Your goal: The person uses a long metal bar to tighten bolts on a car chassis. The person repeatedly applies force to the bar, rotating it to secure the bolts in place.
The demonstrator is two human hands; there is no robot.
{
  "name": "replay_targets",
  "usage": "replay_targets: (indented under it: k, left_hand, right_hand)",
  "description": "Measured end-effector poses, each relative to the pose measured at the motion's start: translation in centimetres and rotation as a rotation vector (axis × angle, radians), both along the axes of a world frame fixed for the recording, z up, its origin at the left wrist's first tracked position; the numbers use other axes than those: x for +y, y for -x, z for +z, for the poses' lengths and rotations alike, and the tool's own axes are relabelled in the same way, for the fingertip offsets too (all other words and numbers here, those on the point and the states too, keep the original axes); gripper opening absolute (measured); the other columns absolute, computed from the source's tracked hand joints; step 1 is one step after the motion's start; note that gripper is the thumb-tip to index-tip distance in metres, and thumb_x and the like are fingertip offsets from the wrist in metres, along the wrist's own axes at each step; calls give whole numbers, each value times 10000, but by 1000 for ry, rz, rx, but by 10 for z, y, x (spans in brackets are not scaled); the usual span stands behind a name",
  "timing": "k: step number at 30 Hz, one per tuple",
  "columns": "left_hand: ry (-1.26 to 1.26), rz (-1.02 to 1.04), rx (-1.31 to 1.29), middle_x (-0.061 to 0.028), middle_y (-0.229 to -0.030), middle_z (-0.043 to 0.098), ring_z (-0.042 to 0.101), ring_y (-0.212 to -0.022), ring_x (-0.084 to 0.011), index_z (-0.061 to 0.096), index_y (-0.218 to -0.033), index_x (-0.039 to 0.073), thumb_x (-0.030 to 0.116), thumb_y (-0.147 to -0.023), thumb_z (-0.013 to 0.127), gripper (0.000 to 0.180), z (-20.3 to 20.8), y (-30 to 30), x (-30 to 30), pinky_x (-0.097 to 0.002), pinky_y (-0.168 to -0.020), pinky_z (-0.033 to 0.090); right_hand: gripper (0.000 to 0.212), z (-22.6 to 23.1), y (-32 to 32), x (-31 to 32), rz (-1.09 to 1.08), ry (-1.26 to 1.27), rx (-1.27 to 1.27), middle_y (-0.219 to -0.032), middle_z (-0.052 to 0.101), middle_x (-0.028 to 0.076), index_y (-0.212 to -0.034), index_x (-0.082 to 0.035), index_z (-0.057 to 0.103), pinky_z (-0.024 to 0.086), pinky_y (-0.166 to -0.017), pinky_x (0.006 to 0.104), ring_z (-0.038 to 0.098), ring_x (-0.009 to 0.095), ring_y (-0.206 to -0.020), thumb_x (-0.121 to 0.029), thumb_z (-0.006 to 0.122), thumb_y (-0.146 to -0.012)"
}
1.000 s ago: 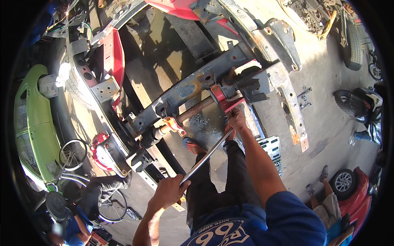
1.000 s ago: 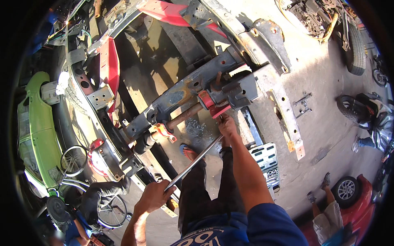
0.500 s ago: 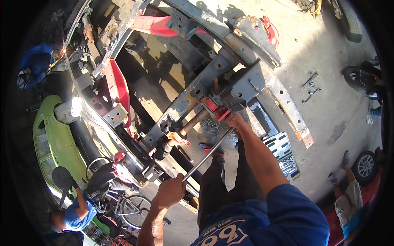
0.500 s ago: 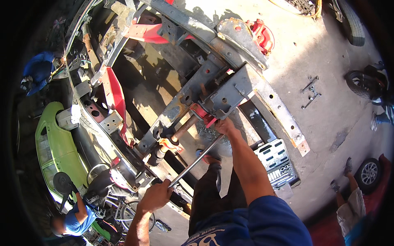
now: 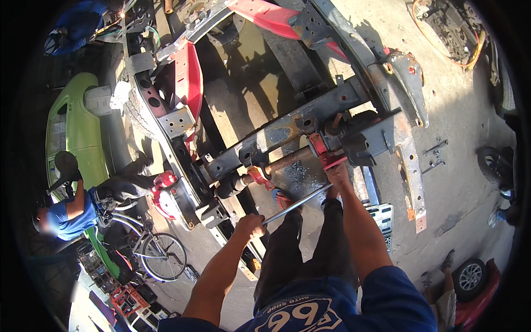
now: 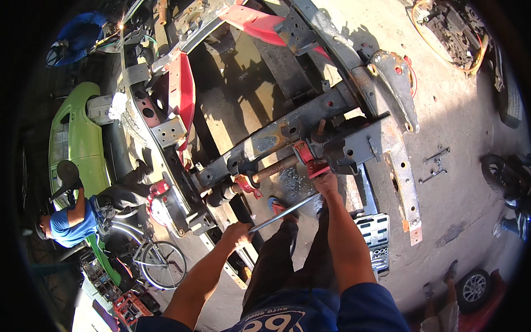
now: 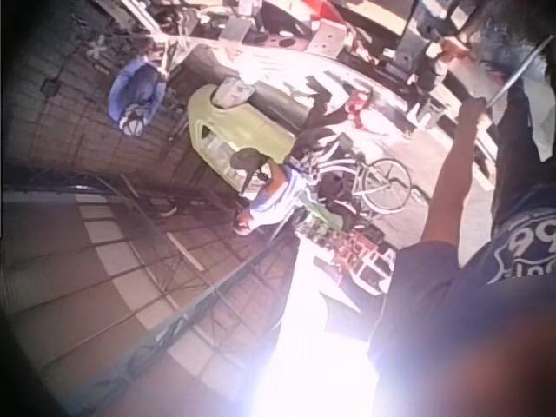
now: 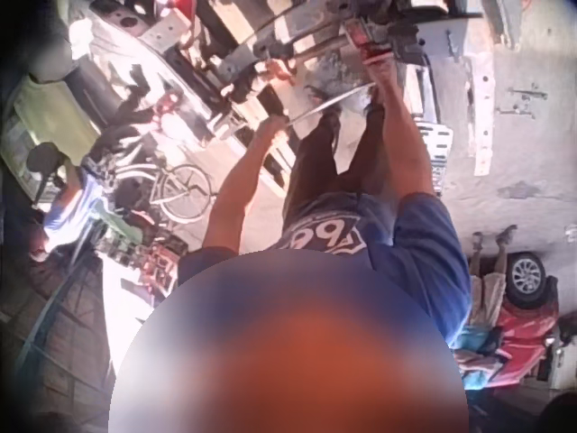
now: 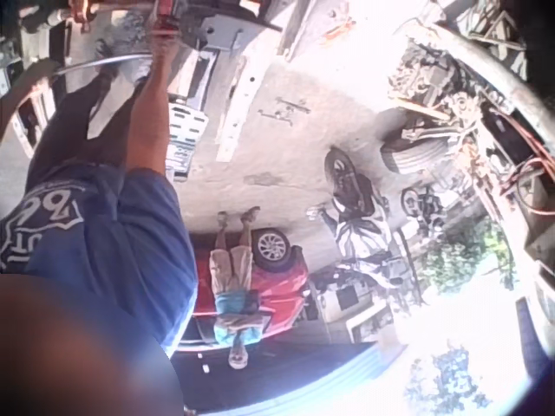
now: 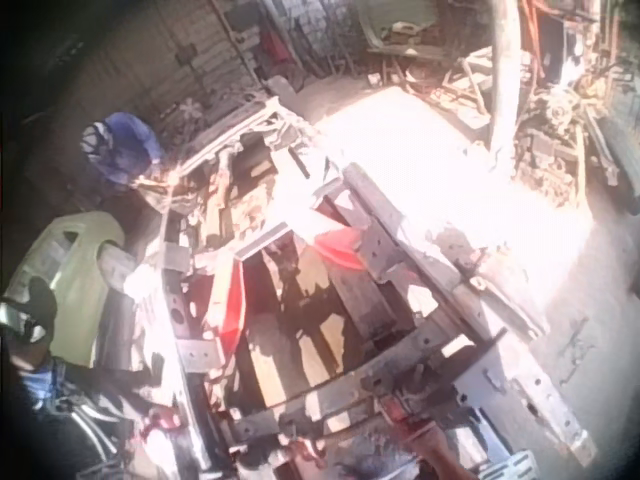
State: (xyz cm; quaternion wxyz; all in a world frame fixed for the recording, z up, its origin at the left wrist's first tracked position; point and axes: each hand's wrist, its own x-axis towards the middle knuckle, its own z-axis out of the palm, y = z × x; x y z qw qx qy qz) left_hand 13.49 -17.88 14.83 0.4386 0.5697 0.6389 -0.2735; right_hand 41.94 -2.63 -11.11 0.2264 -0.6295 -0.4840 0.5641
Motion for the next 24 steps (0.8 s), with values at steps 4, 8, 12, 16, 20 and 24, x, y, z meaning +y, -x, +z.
replay_targets:
  k: [4, 8, 12, 16, 20, 24]
  left_hand:
    - [-147, -22, -25, -150, -850, 704, 702, -808, -364, 621, -1012, 123, 300, -808, 659, 273, -13, 15, 1, -467, -744, 575]
    - [-237, -90, -124, -127, -866, 699, 706, -831, -341, 590, -1004, 125, 229, -830, 627, 206, -33, 31, -8, -444, -744, 578]
    - [-344, 21, -138, -90, -766, 674, 703, -761, -313, 575, -965, 117, 214, -792, 638, 207, -63, 36, -24, -430, -677, 566]
    - [-433, 25, -135, -92, -721, 664, 698, -712, -322, 603, -1003, 126, 219, -786, 618, 237, -84, 38, -36, -431, -661, 571]
    - [-434, 97, -181, -108, -761, 685, 698, -725, -329, 599, -1052, 127, 207, -764, 635, 301, -111, 46, -39, -437, -697, 569]
    - [-323, 158, -358, -128, -859, 692, 690, -811, -364, 598, -1014, 114, 202, -776, 656, 260, -182, 56, -50, -453, -724, 571]
  right_hand:
    - [295, 23, -7, 7, 190, -122, -85, -944, 679, 67, -1095, -57, 634, 505, -777, 357, 639, 198, -875, -274, 710, -911]
    - [279, 44, 2, 14, 273, -244, -328, -813, 643, 111, -1036, -50, 614, 495, -711, 401, 648, 235, -801, -301, 677, -932]
    - [269, 61, 10, 19, 343, -123, -484, -895, 643, 198, -1062, -65, 578, 485, -739, 502, 650, 399, -894, -286, 656, -930]
    - [328, 77, 18, 17, 301, -310, -541, -863, 637, 199, -1005, -43, 611, 476, -745, 477, 629, 402, -848, -367, 616, -955]
    - [296, 73, 22, 16, 323, -392, -649, -848, 634, 207, -1050, -55, 598, 469, -732, 486, 628, 402, -832, -335, 611, -954]
    - [322, 54, 14, 11, 316, -357, -760, -877, 635, 230, -1019, -33, 588, 477, -735, 505, 620, 432, -880, -349, 591, -959]
